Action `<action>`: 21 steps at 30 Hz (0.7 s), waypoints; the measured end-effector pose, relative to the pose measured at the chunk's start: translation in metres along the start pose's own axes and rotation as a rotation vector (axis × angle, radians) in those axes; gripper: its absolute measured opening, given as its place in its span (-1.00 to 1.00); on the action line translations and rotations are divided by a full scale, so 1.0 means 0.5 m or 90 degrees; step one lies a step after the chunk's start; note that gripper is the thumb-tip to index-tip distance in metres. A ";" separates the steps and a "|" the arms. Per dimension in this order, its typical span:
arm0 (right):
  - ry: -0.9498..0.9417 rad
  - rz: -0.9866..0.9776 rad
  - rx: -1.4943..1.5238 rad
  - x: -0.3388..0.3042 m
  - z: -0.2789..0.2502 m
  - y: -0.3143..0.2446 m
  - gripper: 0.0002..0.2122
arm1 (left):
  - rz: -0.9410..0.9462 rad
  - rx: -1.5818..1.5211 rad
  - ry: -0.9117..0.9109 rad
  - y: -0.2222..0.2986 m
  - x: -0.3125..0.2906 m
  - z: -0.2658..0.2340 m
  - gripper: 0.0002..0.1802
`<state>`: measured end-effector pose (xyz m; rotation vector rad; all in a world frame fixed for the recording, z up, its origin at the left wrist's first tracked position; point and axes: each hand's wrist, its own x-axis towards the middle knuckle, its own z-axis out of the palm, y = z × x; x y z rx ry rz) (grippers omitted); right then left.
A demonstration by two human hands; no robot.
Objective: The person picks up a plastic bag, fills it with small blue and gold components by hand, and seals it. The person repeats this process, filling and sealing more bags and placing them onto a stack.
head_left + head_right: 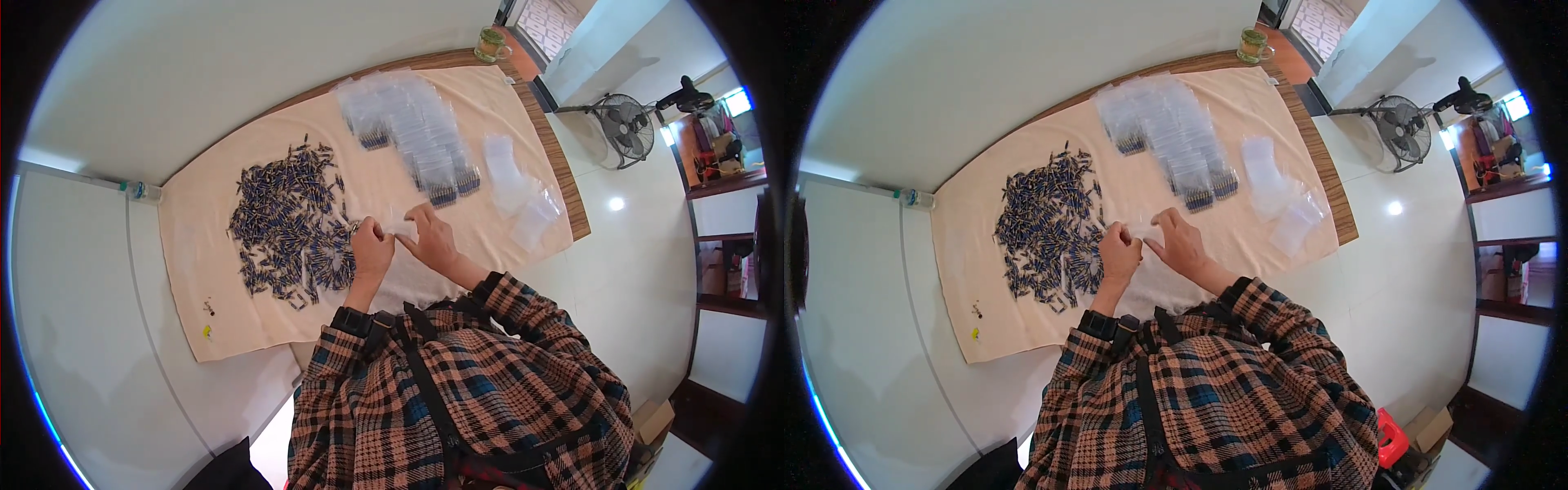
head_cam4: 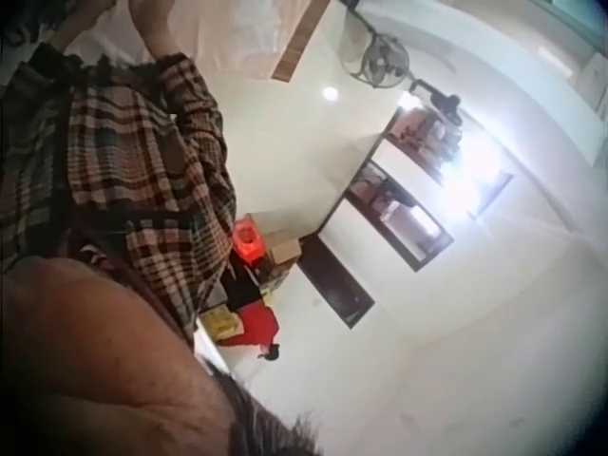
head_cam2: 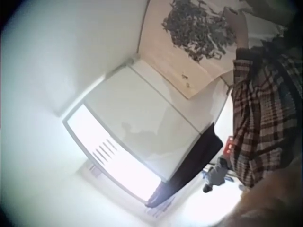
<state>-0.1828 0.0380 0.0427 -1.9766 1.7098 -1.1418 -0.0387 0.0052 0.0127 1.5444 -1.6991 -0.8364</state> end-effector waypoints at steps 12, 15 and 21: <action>-0.290 -0.130 -0.291 -0.059 -0.003 0.025 -0.79 | -0.039 0.130 -0.143 0.031 0.000 0.013 -0.84; -0.314 -0.105 -0.323 -0.068 0.007 0.011 -0.85 | -0.042 0.180 -0.156 0.036 -0.009 0.015 -0.85; -0.268 -0.184 -0.188 -0.093 0.041 0.062 -0.91 | -0.016 0.185 -0.185 0.048 -0.028 0.023 -0.88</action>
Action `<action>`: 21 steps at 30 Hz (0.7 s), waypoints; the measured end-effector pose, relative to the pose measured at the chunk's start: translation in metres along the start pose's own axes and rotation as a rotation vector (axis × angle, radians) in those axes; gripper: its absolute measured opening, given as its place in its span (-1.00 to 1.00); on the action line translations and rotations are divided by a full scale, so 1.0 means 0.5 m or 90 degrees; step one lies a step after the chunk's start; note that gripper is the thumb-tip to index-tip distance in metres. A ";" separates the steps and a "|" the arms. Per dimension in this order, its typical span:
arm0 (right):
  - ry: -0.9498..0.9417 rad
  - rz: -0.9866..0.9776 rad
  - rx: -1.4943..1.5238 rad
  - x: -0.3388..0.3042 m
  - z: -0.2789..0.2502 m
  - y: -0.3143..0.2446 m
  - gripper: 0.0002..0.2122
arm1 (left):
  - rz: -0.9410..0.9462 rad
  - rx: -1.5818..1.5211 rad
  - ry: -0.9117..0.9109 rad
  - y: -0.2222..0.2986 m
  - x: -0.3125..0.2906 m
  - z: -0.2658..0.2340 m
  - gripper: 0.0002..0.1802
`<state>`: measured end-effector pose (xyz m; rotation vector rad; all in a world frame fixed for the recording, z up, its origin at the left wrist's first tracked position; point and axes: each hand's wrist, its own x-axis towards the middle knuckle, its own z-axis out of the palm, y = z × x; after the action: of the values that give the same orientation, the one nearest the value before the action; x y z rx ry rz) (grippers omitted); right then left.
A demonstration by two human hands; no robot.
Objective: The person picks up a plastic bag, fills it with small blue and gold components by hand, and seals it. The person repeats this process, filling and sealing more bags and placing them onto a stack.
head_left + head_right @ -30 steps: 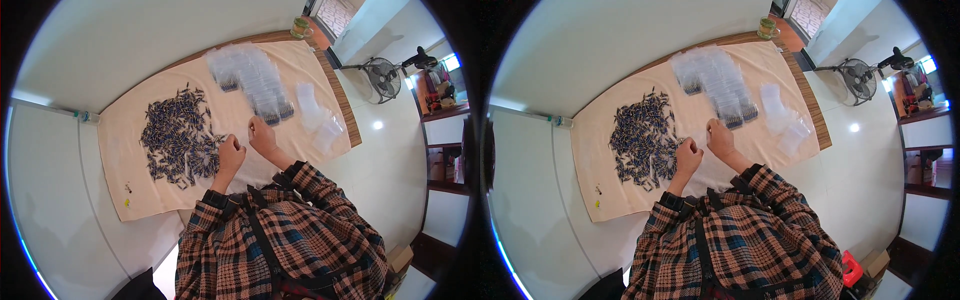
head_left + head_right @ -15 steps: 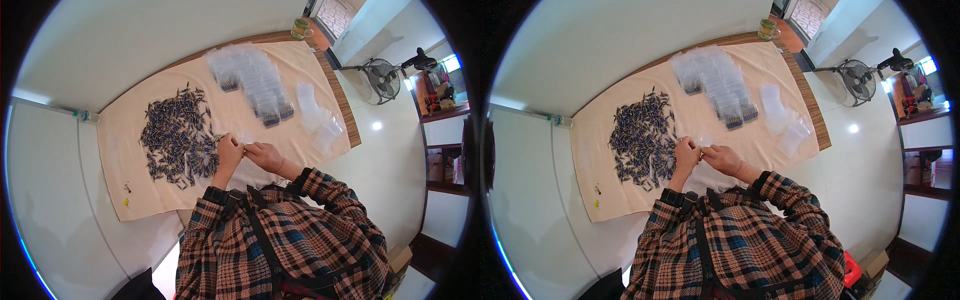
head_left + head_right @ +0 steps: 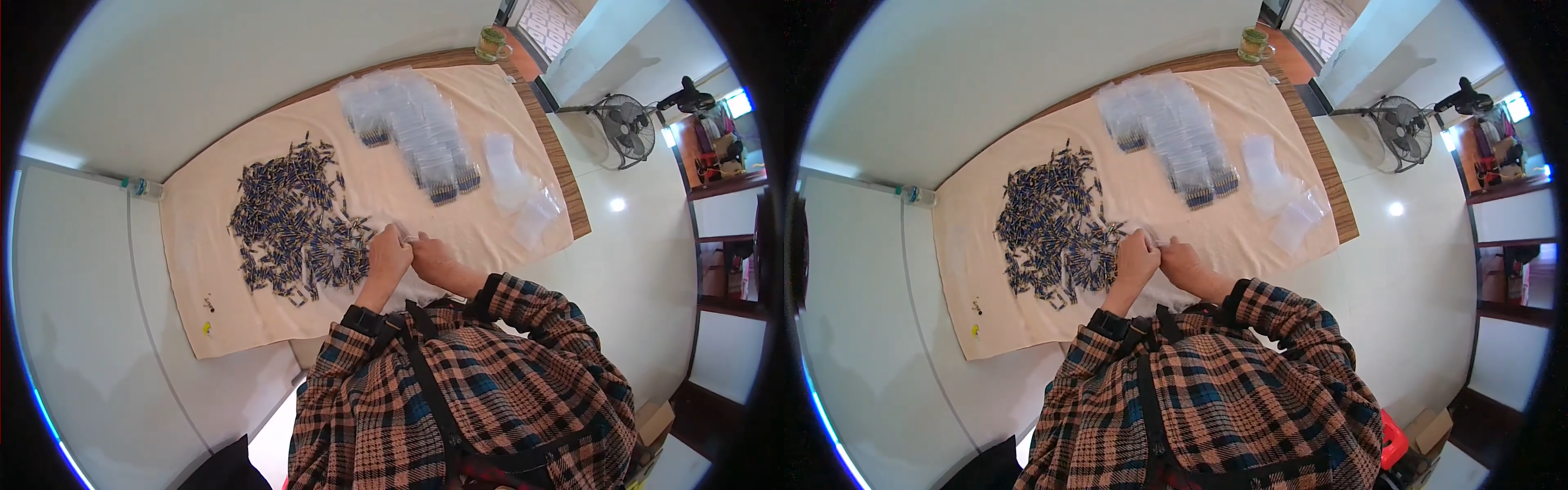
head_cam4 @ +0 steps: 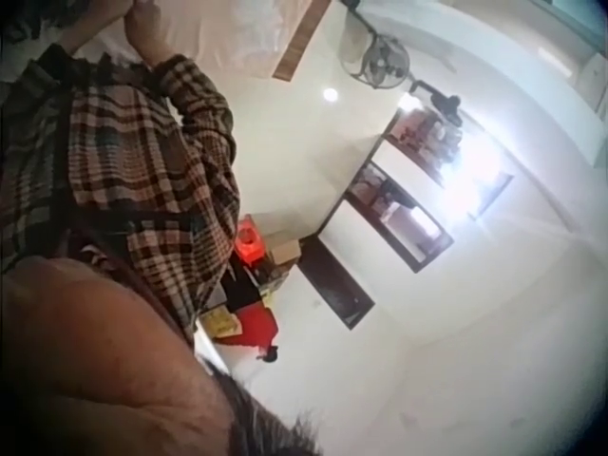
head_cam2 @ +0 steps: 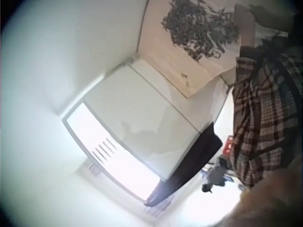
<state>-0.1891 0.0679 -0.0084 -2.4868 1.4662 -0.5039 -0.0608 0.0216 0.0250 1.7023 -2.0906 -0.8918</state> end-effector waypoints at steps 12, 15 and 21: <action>-0.131 0.184 0.101 -0.041 0.022 0.028 -0.87 | 0.040 -0.215 -0.084 -0.013 -0.028 0.018 -0.79; 0.045 0.175 0.313 -0.049 0.022 0.047 -0.80 | 0.082 -0.245 -0.107 -0.035 -0.032 0.022 -0.77; 0.042 0.254 0.611 -0.063 0.068 0.115 -0.77 | -0.063 -0.312 -0.107 -0.176 -0.048 0.068 -0.75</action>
<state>-0.2358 0.0678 -0.0656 -1.4140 1.2546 -0.9280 -0.0071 0.0445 -0.0527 1.5148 -1.6961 -1.4782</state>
